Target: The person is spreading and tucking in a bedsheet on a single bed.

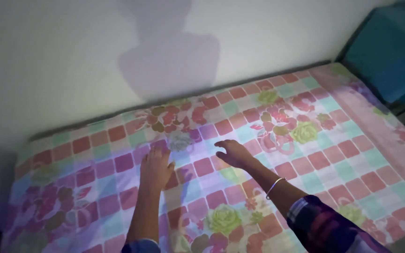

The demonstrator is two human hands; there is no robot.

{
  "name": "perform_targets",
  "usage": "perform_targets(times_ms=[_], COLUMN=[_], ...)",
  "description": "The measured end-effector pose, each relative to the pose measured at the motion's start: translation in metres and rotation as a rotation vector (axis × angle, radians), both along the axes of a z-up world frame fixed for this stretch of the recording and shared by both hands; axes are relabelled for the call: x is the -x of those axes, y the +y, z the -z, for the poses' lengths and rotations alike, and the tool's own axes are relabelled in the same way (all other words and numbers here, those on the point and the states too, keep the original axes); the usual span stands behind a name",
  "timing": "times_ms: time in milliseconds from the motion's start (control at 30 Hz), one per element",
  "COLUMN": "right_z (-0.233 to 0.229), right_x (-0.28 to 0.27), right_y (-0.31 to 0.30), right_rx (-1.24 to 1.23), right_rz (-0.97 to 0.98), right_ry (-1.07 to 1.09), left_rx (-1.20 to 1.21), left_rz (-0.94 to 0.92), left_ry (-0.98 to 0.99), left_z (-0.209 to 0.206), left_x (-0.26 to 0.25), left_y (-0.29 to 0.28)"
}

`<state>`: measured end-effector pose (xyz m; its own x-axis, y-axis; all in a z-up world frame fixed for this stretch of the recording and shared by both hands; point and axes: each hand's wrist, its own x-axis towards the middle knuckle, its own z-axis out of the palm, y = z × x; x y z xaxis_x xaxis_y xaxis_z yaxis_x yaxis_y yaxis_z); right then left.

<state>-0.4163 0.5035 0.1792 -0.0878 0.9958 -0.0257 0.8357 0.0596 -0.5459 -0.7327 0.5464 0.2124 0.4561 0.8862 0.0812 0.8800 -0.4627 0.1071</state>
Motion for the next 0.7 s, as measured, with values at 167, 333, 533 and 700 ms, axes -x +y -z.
perform_targets(times_ms=[167,333,533,700], right_z=[0.065,0.097,0.148,0.153], right_x=[-0.014,-0.015,-0.009,0.014], right_y=[0.043,0.087,0.134,0.169], right_rx=[-0.054,0.003,0.002,0.074], right_rz=[-0.077,-0.021,-0.004,-0.033], right_ry=[0.005,0.038,-0.016,-0.12], left_rx=[0.068,0.125,0.169,0.125], left_rz=[-0.022,-0.028,-0.038,-0.037], left_ry=[0.009,0.019,-0.051,-0.062], left_z=[0.035,0.095,0.176,0.212], left_x=[-0.007,-0.002,0.005,-0.009], left_y=[0.025,0.068,0.119,0.153])
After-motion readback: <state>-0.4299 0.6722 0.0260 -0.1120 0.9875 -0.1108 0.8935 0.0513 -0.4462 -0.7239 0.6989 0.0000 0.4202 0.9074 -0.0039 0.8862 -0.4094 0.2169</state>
